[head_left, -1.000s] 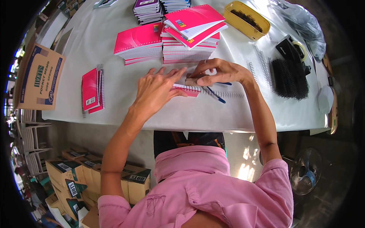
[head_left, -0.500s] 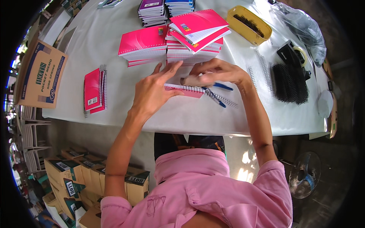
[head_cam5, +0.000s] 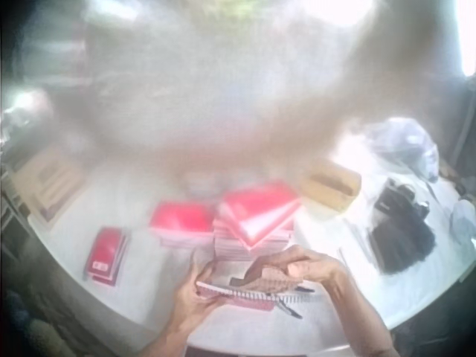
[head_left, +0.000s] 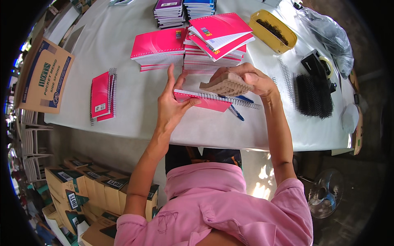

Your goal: The person assembles spiral-bound notebooks by inserting metal coils into the punched holes of pink notepads. They use pliers to secure the coils and repeatedly stack completed notebooks on the table.

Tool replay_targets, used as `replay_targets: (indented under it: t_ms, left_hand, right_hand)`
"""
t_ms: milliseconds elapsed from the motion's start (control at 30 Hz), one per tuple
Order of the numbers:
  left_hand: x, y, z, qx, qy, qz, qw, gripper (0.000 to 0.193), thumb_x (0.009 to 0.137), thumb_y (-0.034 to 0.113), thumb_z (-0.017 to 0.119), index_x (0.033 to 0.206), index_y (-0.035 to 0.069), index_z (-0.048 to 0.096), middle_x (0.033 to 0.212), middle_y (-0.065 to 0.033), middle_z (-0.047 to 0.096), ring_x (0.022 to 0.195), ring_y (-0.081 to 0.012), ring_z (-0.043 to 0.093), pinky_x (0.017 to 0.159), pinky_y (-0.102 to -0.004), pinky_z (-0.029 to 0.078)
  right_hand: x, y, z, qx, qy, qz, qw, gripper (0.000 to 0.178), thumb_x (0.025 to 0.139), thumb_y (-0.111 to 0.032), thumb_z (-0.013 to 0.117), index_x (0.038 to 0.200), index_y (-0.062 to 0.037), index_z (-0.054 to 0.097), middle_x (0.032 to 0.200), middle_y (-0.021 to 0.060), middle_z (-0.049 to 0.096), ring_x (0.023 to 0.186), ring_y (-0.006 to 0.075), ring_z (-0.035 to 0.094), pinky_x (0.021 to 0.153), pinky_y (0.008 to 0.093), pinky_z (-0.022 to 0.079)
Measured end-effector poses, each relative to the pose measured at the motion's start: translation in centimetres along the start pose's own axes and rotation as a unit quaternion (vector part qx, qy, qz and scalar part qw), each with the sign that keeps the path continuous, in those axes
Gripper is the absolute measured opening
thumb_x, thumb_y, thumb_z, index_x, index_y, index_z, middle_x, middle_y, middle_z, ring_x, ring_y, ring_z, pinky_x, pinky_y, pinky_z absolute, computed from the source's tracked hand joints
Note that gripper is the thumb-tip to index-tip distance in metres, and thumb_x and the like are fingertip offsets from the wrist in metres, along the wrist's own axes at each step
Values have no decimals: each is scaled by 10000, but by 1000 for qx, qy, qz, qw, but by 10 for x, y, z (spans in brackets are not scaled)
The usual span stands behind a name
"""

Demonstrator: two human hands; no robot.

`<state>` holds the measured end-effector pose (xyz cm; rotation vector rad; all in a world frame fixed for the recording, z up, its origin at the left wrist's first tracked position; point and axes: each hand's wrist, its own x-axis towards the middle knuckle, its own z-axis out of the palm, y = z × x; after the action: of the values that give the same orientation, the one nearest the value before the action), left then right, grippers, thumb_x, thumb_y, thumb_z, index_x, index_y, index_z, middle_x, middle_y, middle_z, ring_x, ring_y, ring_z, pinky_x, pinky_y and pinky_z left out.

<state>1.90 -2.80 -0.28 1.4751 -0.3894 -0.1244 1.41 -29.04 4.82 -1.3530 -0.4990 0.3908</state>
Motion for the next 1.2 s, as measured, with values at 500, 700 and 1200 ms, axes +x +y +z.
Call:
replay_targets:
  t_ms: [500, 700, 1200]
  left_hand:
    - [-5, -5, -1, -42, -28, -14, 999, 1073, 724, 21, 840, 1578, 121, 198, 1410, -201, 541, 1294, -208, 528, 953, -294, 554]
    - [-6, -11, -3, -50, -43, -15, 998, 1055, 740, -3, 825, 1577, 109, 193, 1403, -190, 549, 1299, -204, 521, 961, -305, 554]
    - [0, -2, -30, -8, -172, -56, 983, 633, 941, 249, 696, 1472, 20, 438, 1410, -111, 562, 1248, -128, 531, 916, -218, 474]
  right_hand:
    - [19, -12, 21, -209, -9, 104, 972, 603, 831, -539, 717, 1110, -4, 728, 1040, 133, 710, 1025, 221, 609, 897, 357, 459]
    - [19, -8, 24, -131, 18, 97, 986, 519, 852, -460, 735, 1111, -10, 735, 995, 128, 700, 1051, 235, 611, 926, 356, 458]
    - [-58, -38, 1, -539, 209, 120, 807, 486, 807, -450, 775, 1110, -71, 740, 1130, 157, 668, 1104, 299, 576, 929, 402, 427]
